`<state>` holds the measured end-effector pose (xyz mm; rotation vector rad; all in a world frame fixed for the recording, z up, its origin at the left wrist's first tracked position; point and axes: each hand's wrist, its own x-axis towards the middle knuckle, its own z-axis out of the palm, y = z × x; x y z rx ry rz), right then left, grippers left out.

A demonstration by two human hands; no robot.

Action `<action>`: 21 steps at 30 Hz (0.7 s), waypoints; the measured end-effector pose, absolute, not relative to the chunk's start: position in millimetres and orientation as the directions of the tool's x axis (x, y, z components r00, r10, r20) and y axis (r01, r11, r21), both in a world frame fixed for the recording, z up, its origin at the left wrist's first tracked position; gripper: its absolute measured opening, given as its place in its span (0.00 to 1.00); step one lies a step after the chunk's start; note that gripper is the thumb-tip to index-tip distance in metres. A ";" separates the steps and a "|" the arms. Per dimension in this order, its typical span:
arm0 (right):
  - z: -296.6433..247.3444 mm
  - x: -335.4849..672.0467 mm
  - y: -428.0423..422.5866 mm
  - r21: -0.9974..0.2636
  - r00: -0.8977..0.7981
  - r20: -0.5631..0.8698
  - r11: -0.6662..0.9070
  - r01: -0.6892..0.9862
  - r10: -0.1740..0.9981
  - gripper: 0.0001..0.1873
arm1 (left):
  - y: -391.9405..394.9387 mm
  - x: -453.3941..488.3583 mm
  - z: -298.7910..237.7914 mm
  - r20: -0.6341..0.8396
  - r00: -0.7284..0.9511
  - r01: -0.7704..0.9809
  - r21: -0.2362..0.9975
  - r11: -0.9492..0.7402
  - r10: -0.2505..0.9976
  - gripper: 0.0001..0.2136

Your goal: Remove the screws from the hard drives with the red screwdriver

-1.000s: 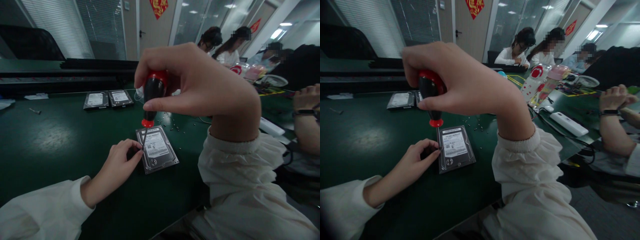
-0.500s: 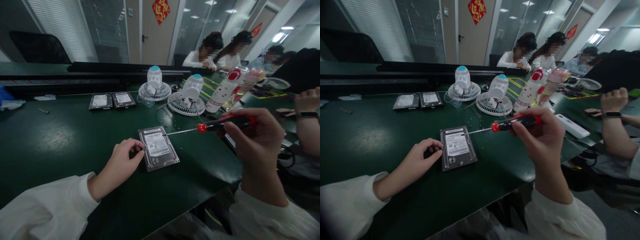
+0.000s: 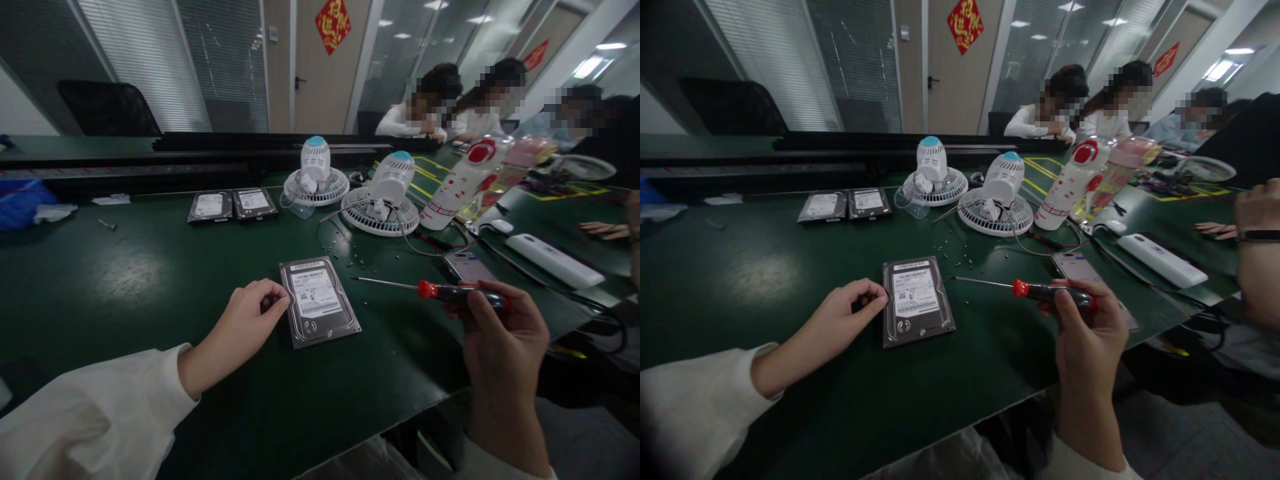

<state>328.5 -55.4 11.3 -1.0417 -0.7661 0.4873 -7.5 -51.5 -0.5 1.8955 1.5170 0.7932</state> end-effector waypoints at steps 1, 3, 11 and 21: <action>11.1 328.4 -55.6 -0.902 0.657 0.316 0.431 -0.016 0.685 0.25 | -51.0 -7.7 -0.6 0.095 0.183 0.636 0.747 -0.192 0.978 0.11; 11.0 328.9 -56.4 -0.908 0.663 0.294 0.417 -0.030 0.688 0.25 | -50.4 -7.9 -0.6 0.094 0.202 0.630 0.750 -0.203 0.975 0.11; 9.1 332.4 -58.1 -0.906 0.683 0.288 0.421 -0.031 0.671 0.21 | -39.7 -4.1 19.1 0.152 0.200 0.678 0.692 -0.249 0.968 0.11; 7.8 332.3 -57.4 -0.909 0.701 0.285 0.417 -0.018 0.653 0.21 | 38.1 65.0 54.2 0.151 0.433 0.711 0.549 -0.440 0.889 0.11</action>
